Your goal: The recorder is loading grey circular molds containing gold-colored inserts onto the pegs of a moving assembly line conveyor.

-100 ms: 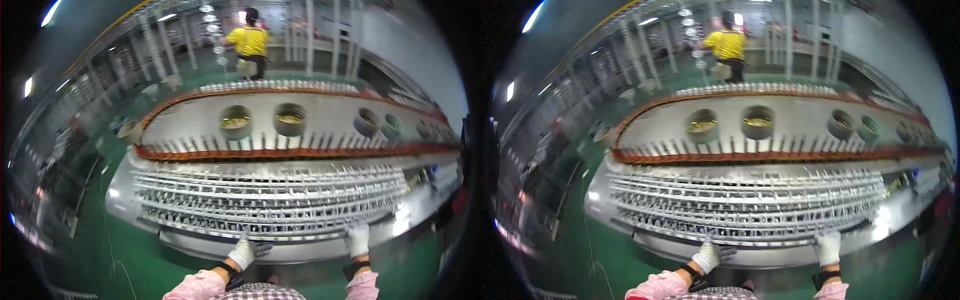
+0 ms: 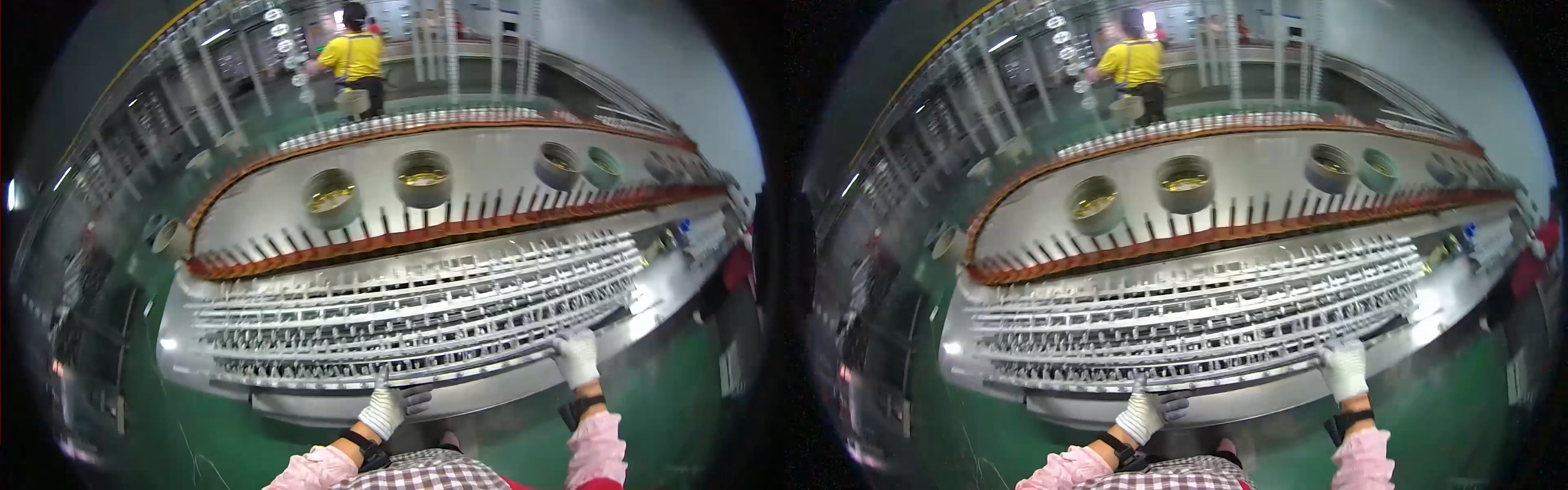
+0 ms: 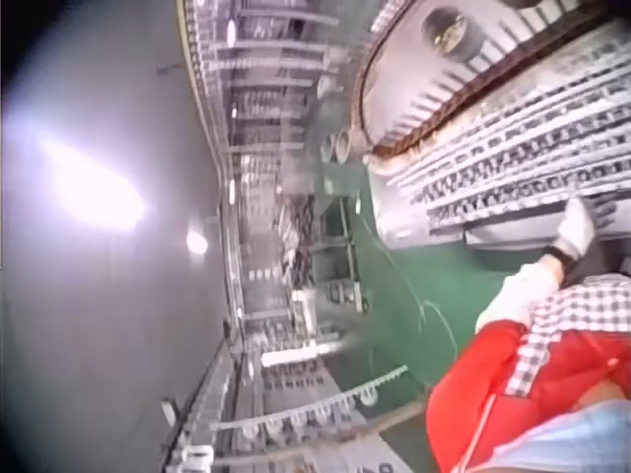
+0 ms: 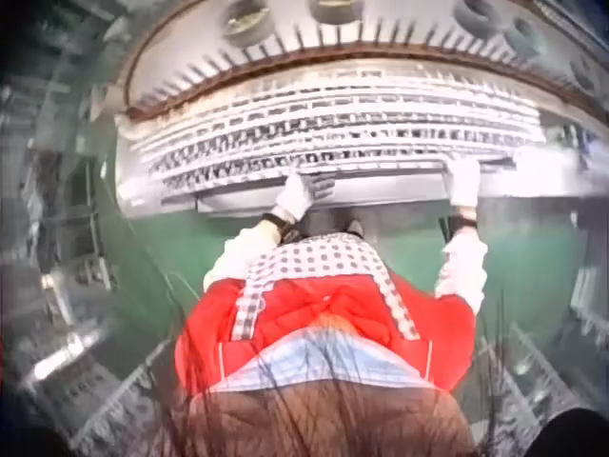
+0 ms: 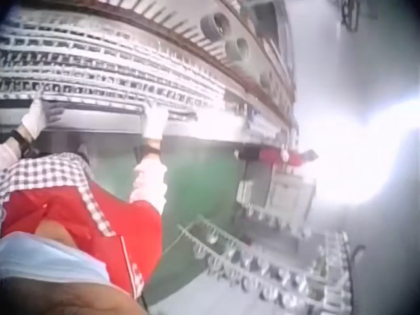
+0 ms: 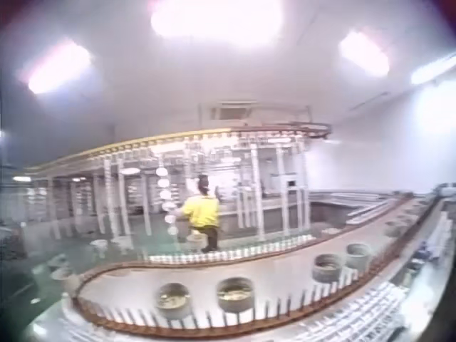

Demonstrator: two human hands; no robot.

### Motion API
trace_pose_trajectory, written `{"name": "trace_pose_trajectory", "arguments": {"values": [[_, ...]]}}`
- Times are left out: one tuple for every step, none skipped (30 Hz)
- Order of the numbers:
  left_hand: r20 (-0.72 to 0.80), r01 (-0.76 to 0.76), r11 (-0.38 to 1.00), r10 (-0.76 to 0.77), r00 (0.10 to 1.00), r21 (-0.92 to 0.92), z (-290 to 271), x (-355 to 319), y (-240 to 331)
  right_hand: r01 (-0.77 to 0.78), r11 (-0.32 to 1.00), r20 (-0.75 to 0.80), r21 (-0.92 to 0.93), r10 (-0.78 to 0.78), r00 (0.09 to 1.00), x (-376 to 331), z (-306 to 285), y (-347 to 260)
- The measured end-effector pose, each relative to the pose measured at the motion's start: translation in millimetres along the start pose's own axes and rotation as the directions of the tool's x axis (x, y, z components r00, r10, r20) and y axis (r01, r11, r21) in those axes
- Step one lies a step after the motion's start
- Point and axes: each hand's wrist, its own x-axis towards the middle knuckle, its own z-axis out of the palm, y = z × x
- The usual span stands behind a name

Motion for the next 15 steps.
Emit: {"name": "trace_pose_trajectory", "arguments": {"values": [[0.008, 0.008, 0.999, -0.008, 1.000, 0.039, -3, 6, 2, -0.007, 0.999, 0.057, -0.037, 0.009, 0.998, 5, 7, 2], [0.011, 0.003, 0.998, -0.004, 1.000, 0.070, -6, 11, 3, 0.001, 0.998, 0.112, -0.067, 0.006, 0.994, 11, 13, 1], [-0.031, 0.008, 0.999, -0.006, 0.999, 0.054, -1, 10, 7, 0.022, 0.997, 0.084, -0.069, -0.016, 0.996, 16, 17, 2], [0.032, 0.032, 0.996, -0.035, 0.999, 0.080, -23, 28, 3, 0.018, 0.993, 0.115, -0.116, -0.005, 0.993, 18, 13, 2], [0.072, 0.040, 0.988, -0.051, 0.996, 0.151, -19, 32, 1, -0.007, 0.995, 0.151, -0.100, 0.022, 0.988, 12, 15, 11], [0.106, 0.042, 0.974, -0.067, 0.992, 0.224, -13, 32, -2, -0.029, 0.996, 0.187, -0.083, 0.044, 0.981, 3, 20, 25], [0.058, 0.083, 0.968, -0.099, 0.993, 0.237, 6, 19, 6, -0.019, 0.991, 0.218, -0.135, 0.049, 0.975, -1, 23, 35], [0.015, 0.112, 0.963, -0.120, 0.993, 0.247, 24, 9, 20, -0.001, 0.982, 0.237, -0.189, 0.047, 0.970, 4, 24, 39], [0.014, 0.264, 0.954, -0.269, 0.963, 0.140, 5, 20, 24, -0.020, 0.990, 0.232, -0.138, 0.052, 0.971, 12, 25, 30], [0.069, 0.274, 0.880, -0.324, 0.944, 0.387, 6, 0, 38, -0.059, 0.993, 0.240, -0.098, 0.081, 0.967, 9, 24, 22], [0.088, 0.302, 0.802, -0.400, 0.912, 0.515, 1, -23, 54, -0.071, 0.993, 0.172, -0.089, 0.086, 0.981, 12, 18, 4], [0.089, 0.317, 0.702, -0.476, 0.875, 0.637, -10, -52, 75, -0.088, 0.993, 0.102, -0.075, 0.096, 0.990, 16, 14, -16], [0.120, 0.268, 0.676, -0.469, 0.875, 0.686, -25, -85, 105, -0.142, 0.988, 0.092, -0.060, 0.147, 0.985, 14, 13, -25], [-0.026, 0.161, 0.571, -0.237, 0.971, 0.805, -23, -121, 144, -0.195, 0.980, 0.087, -0.049, 0.199, 0.976, 11, 14, -30], [0.060, 0.098, 0.643, -0.219, 0.974, 0.759, -97, -113, 175, -0.160, 0.976, 0.105, -0.147, 0.177, 0.979, 12, 14, -28]]}}
